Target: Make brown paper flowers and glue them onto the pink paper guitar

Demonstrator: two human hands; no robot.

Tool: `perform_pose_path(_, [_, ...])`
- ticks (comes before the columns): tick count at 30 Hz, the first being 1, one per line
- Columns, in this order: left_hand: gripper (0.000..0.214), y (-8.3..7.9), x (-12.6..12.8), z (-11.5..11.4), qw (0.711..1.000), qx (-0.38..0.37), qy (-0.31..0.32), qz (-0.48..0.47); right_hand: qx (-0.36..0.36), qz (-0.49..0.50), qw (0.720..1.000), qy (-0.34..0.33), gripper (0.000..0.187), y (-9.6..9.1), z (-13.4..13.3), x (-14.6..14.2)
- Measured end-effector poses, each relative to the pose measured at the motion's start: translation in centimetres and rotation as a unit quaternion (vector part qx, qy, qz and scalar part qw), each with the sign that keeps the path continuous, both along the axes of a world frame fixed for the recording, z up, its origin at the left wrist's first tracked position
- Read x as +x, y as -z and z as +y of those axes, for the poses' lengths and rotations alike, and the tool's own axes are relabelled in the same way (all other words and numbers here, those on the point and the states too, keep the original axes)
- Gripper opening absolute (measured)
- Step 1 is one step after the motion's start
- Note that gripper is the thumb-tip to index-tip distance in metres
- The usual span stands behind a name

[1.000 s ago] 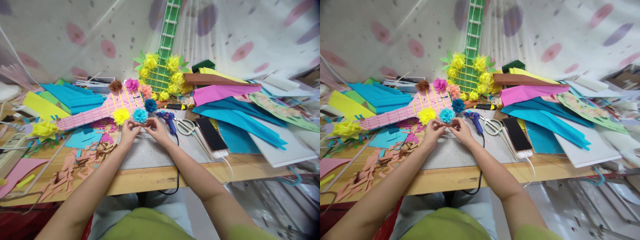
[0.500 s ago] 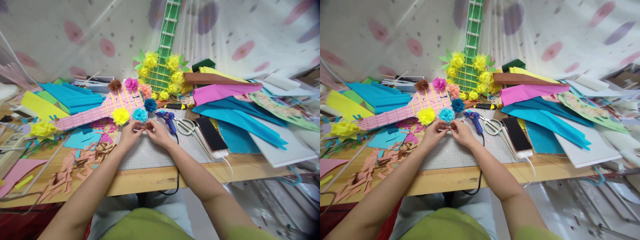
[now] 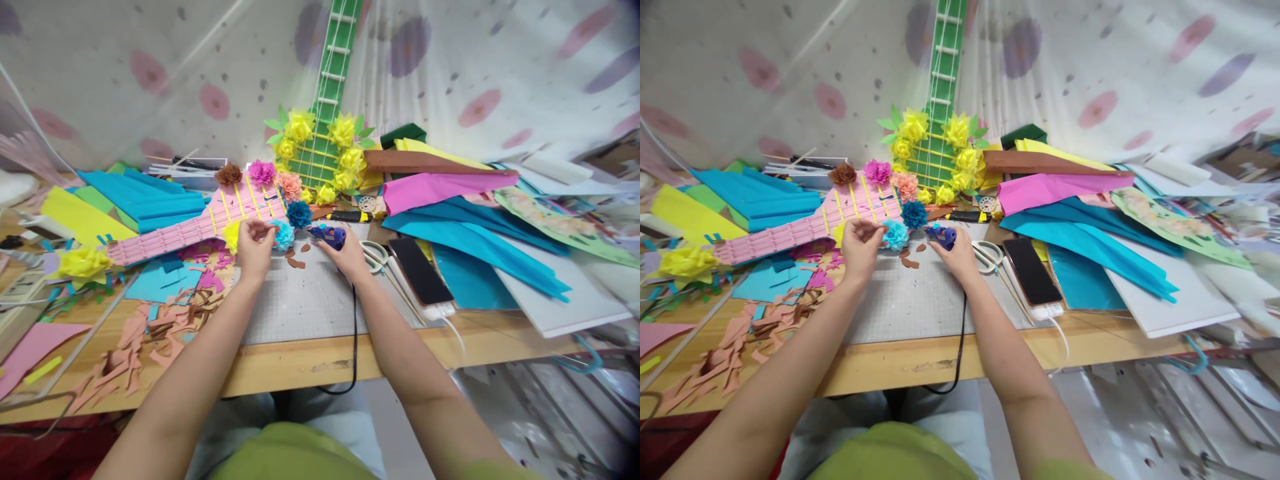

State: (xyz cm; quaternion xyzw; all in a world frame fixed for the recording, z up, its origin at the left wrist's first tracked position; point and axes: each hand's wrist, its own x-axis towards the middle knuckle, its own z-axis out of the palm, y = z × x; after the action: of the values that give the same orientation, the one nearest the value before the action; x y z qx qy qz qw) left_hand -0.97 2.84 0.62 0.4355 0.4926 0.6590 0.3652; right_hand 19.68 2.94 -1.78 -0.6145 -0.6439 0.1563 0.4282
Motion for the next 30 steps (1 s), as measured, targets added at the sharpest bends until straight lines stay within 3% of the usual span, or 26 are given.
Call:
perform_pose_path(5, [0.036, 2.1, 3.0, -1.0, 0.997, -0.03, 0.038, -0.052, -0.125, -0.012, 0.992, 0.034, 0.041, 0.2, -0.2, -0.7])
perform_pose_path(8, [0.041, 2.7, 3.1, -1.6, 0.997, -0.024, 0.048, -0.048, -0.172, -0.011, 0.983, 0.056, 0.039, -0.2, -0.5, -0.5])
perform_pose_path(10, [0.043, 2.6, 2.5, -1.8, 0.998, -0.022, 0.037, -0.049, -0.171, 0.047, 0.982, 0.058, 0.043, -0.6, -0.6, -0.2])
perform_pose_path(12, [0.044, 2.4, 1.8, -1.7, 0.998, -0.02, 0.016, -0.049, -0.167, 0.15, 0.974, 0.027, 0.044, -0.9, -0.7, 0.2])
perform_pose_path(16, [0.043, 2.1, 1.0, -1.5, 0.998, -0.039, -0.015, -0.052, -0.176, 0.29, 0.932, -0.129, 0.043, -1.5, -1.3, 0.6])
perform_pose_path(19, [0.042, 2.1, 0.9, -1.4, 0.996, -0.065, -0.026, -0.059, -0.202, 0.268, 0.925, -0.179, 0.04, -1.2, -1.7, 0.4])
perform_pose_path(30, [0.048, 2.2, 0.9, -1.4, 0.995, -0.078, -0.044, -0.05, -0.181, 0.196, 0.949, -0.165, 0.046, -0.6, -1.7, -0.8])
